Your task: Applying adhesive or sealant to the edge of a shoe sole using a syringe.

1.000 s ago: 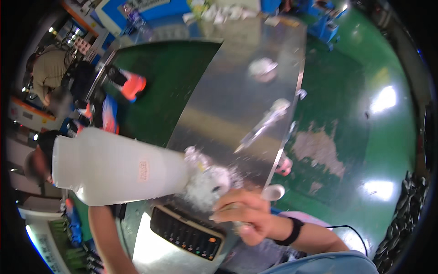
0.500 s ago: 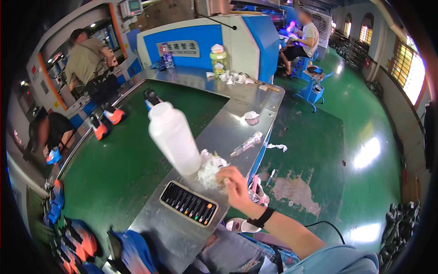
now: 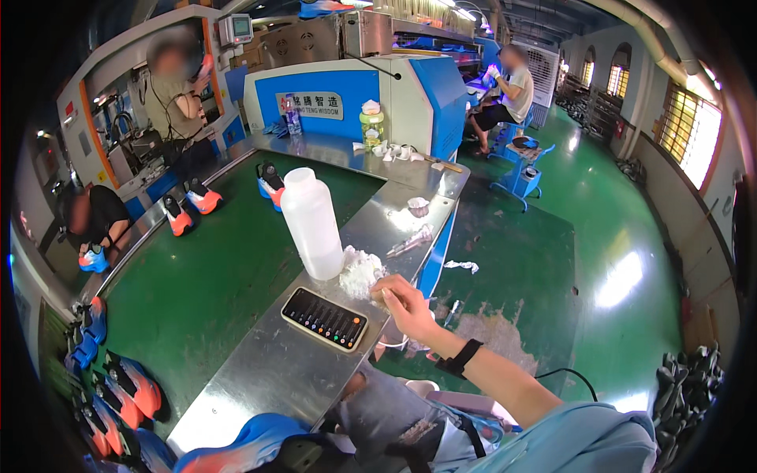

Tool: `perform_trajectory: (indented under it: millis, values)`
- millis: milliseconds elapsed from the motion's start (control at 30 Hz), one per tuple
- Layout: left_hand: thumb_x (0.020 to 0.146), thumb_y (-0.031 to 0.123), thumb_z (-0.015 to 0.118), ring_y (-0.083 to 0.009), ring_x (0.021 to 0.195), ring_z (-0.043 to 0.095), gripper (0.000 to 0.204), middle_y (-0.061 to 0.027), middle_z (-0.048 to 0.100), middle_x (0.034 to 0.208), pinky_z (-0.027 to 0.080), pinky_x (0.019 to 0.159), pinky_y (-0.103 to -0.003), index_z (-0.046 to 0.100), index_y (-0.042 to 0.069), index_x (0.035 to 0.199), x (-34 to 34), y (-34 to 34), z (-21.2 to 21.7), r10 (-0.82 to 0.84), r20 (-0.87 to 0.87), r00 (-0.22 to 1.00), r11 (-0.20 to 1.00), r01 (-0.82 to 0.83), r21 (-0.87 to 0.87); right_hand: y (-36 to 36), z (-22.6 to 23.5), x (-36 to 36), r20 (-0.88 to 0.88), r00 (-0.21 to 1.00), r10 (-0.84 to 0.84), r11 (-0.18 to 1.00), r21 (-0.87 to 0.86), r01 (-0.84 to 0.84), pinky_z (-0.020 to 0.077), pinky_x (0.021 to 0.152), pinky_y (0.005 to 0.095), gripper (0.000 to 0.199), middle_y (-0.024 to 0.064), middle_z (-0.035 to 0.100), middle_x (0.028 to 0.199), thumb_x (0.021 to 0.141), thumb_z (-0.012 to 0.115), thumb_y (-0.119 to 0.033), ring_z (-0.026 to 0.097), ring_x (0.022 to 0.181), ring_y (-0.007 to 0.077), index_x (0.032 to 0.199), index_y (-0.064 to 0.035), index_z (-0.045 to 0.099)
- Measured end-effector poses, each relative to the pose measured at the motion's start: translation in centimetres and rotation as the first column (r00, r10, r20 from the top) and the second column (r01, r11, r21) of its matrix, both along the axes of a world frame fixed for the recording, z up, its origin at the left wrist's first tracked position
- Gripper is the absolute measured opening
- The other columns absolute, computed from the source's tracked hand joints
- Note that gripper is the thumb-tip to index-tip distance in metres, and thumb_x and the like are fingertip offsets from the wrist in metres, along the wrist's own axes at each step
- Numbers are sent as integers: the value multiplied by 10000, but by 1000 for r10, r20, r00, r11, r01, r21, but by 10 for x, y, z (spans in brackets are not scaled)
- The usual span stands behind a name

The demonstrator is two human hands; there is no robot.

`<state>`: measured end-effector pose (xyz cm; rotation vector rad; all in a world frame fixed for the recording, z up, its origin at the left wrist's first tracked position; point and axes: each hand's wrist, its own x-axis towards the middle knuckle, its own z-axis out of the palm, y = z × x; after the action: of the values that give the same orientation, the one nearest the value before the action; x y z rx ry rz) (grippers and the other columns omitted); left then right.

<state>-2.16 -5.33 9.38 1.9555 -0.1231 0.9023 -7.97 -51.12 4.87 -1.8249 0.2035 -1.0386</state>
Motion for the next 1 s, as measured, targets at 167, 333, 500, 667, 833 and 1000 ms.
perform_trajectory:
  millis: [167, 333, 500, 667, 833, 1000]
  values:
    - [816, 528, 477, -293, 964, 513, 642, -186, 522, 1021, 412, 858, -369, 445, -49, 1096, 35, -74, 45, -483, 72, 873, 876, 482, 32, 37, 57, -19, 230, 936, 268, 927, 204, -316, 414, 626, 270, 320, 85, 525, 850, 921, 411, -250, 494, 697, 142, 978, 39, 533]
    - [754, 426, 569, -243, 853, 551, 534, -152, 582, 921, 434, 782, -362, 516, -44, 1000, 57, -135, 65, -727, 199, 656, 683, 720, 124, 79, 115, -49, 422, 703, 572, 697, 202, -688, 464, 487, 319, 485, 136, 476, 808, 918, 251, -437, 500, 517, 211, 890, -38, 526]
    - [671, 266, 705, -241, 773, 586, 463, -147, 615, 856, 470, 699, -318, 535, -39, 975, 66, -141, 81, -886, 232, 402, 460, 827, 323, 115, 133, -33, 577, 388, 719, 338, 197, -920, 469, 398, 281, 365, 84, 461, 759, 934, 279, -370, 499, 413, 224, 764, -147, 513]
    - [642, 237, 732, -228, 753, 598, 473, -163, 614, 856, 483, 675, -300, 534, -52, 959, 71, -145, 79, -895, 253, 368, 438, 837, 328, 124, 126, -22, 631, 376, 678, 235, 298, -925, 487, 412, 317, 377, 104, 493, 792, 931, 307, -355, 518, 412, 263, 699, -143, 516]
    - [746, 564, 561, -275, 740, 595, 672, -188, 568, 846, 494, 659, -352, 464, -55, 989, 76, -152, 82, -909, 201, 365, 417, 792, 447, 106, 126, -3, 587, 237, 774, 108, 246, -963, 499, 432, 333, 269, 115, 500, 803, 875, 434, -310, 533, 456, 292, 705, -140, 555]
    - [710, 640, 543, -274, 695, 596, 762, -190, 559, 817, 503, 637, -353, 465, -71, 973, 88, -160, 84, -927, 163, 337, 375, 816, 441, 94, 118, 2, 612, 219, 759, 34, 299, -954, 520, 475, 349, 142, 134, 511, 838, 741, 650, -242, 566, 549, 337, 649, -140, 615]
